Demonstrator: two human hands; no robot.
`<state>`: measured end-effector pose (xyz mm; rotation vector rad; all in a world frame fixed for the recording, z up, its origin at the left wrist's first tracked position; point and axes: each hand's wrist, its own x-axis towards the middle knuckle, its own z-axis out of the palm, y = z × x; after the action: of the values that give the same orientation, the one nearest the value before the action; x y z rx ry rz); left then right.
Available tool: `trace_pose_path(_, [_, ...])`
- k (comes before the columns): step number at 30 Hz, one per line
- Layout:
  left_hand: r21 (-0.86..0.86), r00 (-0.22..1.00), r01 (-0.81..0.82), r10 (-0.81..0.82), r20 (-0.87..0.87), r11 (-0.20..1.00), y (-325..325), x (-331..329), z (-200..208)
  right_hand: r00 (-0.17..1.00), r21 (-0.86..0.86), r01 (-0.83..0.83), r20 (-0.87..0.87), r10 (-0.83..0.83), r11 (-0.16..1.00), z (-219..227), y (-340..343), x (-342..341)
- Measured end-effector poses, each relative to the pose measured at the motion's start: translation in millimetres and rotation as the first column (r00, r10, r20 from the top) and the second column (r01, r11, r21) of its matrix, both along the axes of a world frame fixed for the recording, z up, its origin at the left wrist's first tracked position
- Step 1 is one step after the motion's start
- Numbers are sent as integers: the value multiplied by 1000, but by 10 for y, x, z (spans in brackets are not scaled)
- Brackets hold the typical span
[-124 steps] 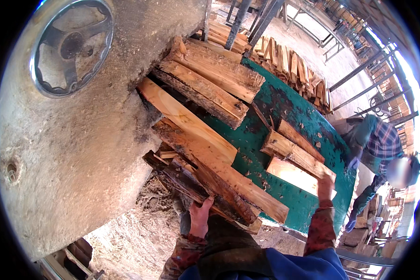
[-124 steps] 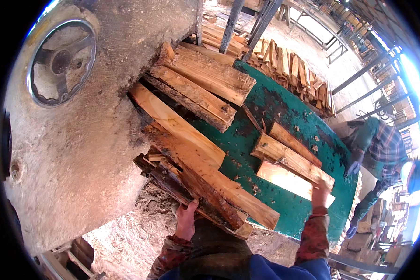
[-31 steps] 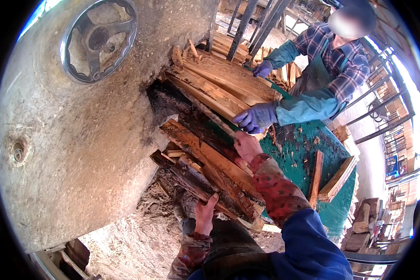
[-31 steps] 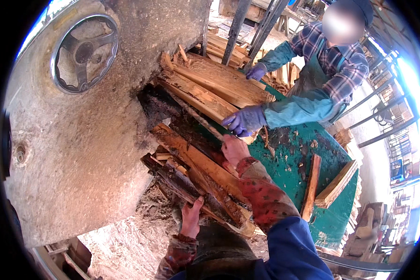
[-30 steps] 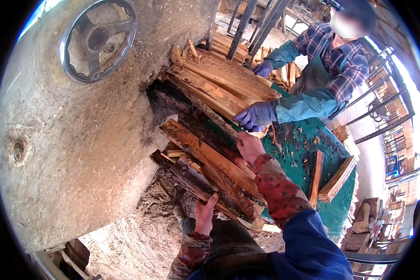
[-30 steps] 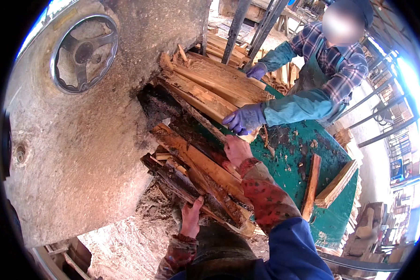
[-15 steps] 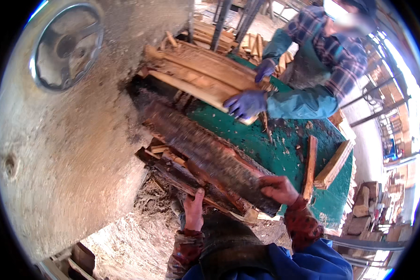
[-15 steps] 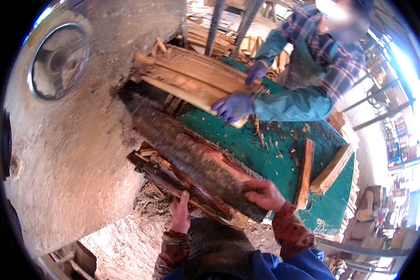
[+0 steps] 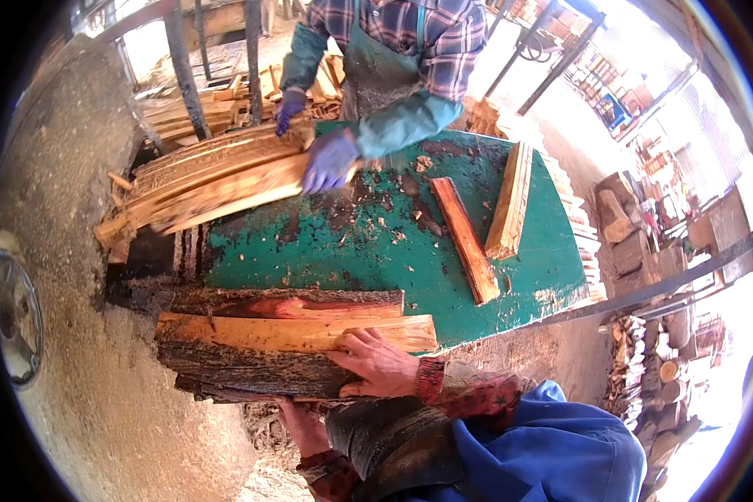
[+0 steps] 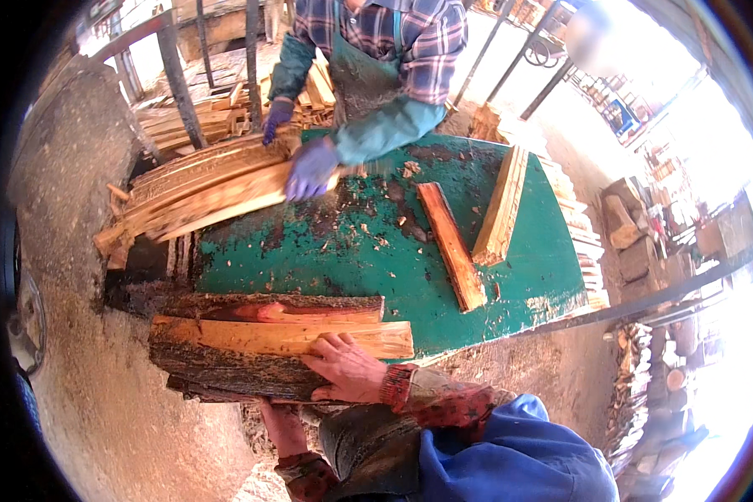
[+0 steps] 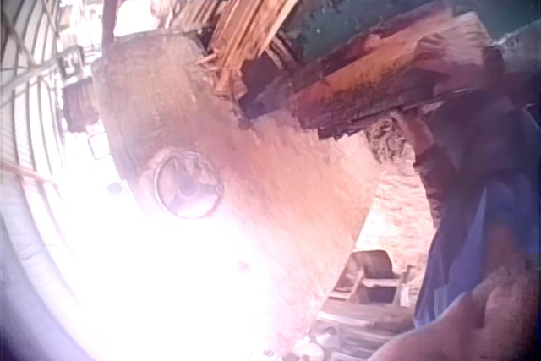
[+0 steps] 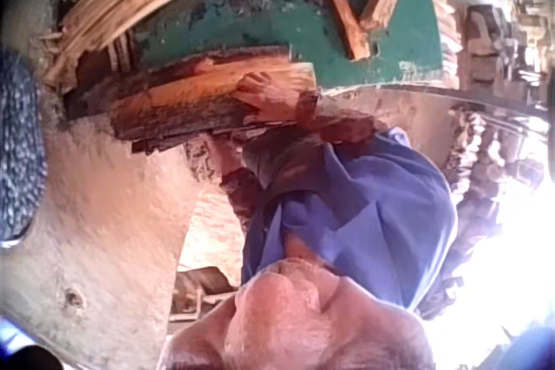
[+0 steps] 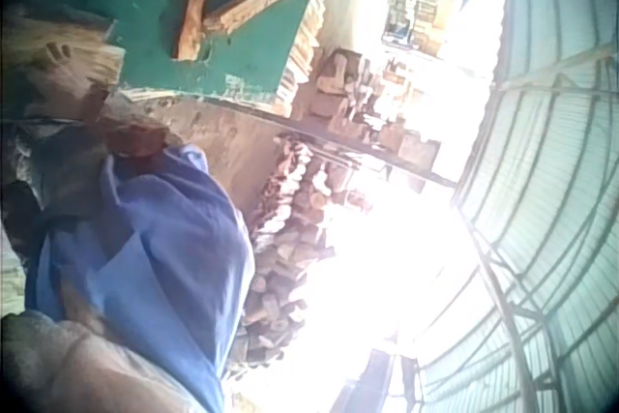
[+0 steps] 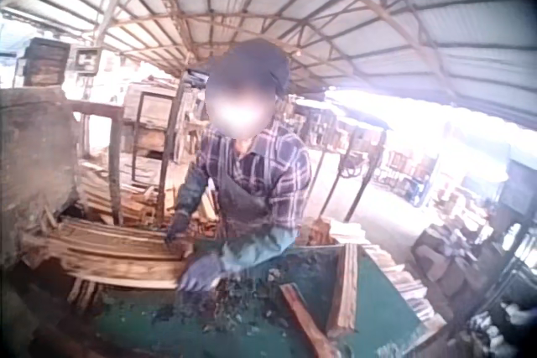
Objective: The person collects cut wooden planks from a table saw area and stacks them in a metal rack. The person repeatedly picks up planks, carries them to the rack, and places them in a neat pile.
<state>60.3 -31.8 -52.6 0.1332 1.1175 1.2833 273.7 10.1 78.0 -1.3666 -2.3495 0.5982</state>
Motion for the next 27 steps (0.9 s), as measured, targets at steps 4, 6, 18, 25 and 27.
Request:
trace_pose_path(4, [4, 992, 47, -47, 119, 999, 0, -6, -73, 1000, -17, 0, 27, 1, 1000, -14, 71, -44])
trace_pose_path(6, [41, 981, 78, -84, 175, 996, 8, 15, 1, 999, -60, -4, 33, 6, 998, 11, 65, -39])
trace_pose_path(18, [32, 983, -53, 46, 179, 998, -127, -53, 157, 999, -33, -26, 45, 28, 999, 86, -67, -231])
trace_pose_path(25, [46, 990, -39, 33, 134, 998, -180, -87, -19, 999, -8, -27, -17, 27, 1000, 29, -70, -229])
trace_pose_path(27, [53, 986, -45, 36, 164, 998, -176, -90, -18, 998, -3, -35, -43, 35, 999, 17, -61, -219])
